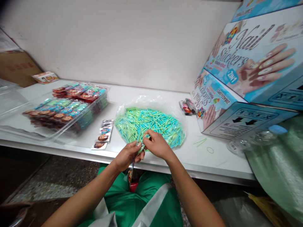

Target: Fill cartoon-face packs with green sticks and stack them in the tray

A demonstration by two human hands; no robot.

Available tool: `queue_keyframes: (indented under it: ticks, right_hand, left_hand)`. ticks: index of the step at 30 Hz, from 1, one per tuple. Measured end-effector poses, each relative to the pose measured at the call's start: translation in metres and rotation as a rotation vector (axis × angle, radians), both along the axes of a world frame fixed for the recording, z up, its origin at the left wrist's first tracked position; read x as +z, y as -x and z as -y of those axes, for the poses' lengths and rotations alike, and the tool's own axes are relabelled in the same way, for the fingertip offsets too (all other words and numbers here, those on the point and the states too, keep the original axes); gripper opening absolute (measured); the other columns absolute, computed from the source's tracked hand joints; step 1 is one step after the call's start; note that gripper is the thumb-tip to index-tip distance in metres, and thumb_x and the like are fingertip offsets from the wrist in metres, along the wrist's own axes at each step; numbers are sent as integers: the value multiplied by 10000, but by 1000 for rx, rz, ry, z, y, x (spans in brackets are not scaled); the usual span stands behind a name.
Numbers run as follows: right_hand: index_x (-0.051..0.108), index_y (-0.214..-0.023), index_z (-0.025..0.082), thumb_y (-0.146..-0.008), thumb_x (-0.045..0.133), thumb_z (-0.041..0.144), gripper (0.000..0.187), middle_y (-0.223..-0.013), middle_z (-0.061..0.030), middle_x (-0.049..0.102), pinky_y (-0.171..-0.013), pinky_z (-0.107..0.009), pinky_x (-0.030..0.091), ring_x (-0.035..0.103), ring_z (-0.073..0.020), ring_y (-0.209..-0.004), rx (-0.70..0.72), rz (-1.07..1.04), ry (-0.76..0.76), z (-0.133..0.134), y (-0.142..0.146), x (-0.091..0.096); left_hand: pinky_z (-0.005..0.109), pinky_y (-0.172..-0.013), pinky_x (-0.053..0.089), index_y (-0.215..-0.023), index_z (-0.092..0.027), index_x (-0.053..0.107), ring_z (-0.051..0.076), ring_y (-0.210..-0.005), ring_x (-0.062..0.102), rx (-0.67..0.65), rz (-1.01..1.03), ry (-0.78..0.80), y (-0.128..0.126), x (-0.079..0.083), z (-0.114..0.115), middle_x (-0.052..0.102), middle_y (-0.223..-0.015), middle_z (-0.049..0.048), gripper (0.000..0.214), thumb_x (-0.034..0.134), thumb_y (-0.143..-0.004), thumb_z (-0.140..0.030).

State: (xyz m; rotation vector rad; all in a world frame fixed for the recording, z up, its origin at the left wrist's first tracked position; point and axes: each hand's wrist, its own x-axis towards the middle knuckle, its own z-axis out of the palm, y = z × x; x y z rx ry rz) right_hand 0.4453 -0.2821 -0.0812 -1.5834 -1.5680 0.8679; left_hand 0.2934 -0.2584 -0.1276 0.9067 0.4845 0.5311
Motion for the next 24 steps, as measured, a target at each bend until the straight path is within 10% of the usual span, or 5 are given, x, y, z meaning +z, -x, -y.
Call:
queue_keyframes:
  ticks: [11, 24]
  right_hand:
    - [567, -921, 205, -805, 498, 332, 185, -777, 1, 575, -577, -258, 437, 529, -124, -624, 6, -117, -99, -3, 1, -3]
    - [517, -713, 197, -773, 475, 211, 74, -622, 42, 506, -553, -226, 355, 462, -106, -583, 25, 23, -81, -4, -5, 2]
  left_hand:
    - [206, -442, 250, -864, -117, 542, 55, -407, 377, -46, -31, 7, 2, 3, -2, 569, -581, 26, 343, 533, -804, -454]
    - [204, -456, 282, -838, -121, 539, 60, -432, 426, -65, -38, -33, 3, 2, -3, 594, -621, 39, 340, 543, -799, -459]
